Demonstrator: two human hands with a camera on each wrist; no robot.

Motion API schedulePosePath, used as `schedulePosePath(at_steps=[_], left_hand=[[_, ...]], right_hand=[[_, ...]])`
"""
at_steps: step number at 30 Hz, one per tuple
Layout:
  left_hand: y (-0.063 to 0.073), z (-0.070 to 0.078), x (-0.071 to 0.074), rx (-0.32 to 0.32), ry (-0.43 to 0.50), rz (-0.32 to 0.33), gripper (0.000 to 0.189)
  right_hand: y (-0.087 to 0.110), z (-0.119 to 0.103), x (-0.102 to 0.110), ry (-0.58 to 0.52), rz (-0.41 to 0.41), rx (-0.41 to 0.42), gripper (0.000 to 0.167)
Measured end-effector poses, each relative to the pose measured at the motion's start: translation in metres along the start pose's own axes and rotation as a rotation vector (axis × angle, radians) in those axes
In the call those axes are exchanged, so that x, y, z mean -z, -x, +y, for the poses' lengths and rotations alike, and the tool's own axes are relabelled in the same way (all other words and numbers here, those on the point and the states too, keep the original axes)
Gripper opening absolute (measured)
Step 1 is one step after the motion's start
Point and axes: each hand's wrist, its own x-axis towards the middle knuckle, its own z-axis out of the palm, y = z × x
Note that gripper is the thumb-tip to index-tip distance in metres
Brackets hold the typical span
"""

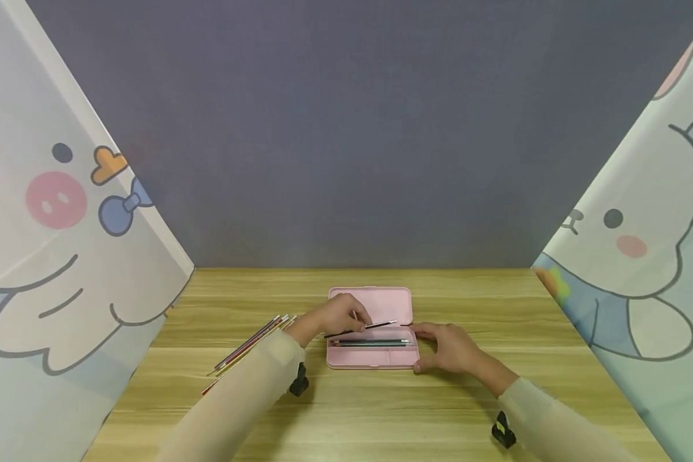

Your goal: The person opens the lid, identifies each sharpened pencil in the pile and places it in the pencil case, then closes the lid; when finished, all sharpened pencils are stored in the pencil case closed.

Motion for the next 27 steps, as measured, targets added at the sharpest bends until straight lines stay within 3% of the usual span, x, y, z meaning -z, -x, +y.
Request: schedulePosePath(at_steps=[10, 18, 27], left_hand=[[-0.018, 0.01, -0.023, 0.032, -0.006, -0.048, 0.016], [-0.02, 0.011, -0.033, 0.062, -0.123, -0.064, 0.013], [-0.019, 0.015, -0.041, 0.077, -0.238, -0.027, 0.013]], right_hand=[[-0.002, -0.003, -0.001, -0.01, -0.003, 0.003, 0.089], [-0.002, -0.001, -0.001, -0.018, -0.001, -0.008, 0.091], [-0.001, 0.001, 0.0, -0.013, -0.003, -0.006, 0.091]])
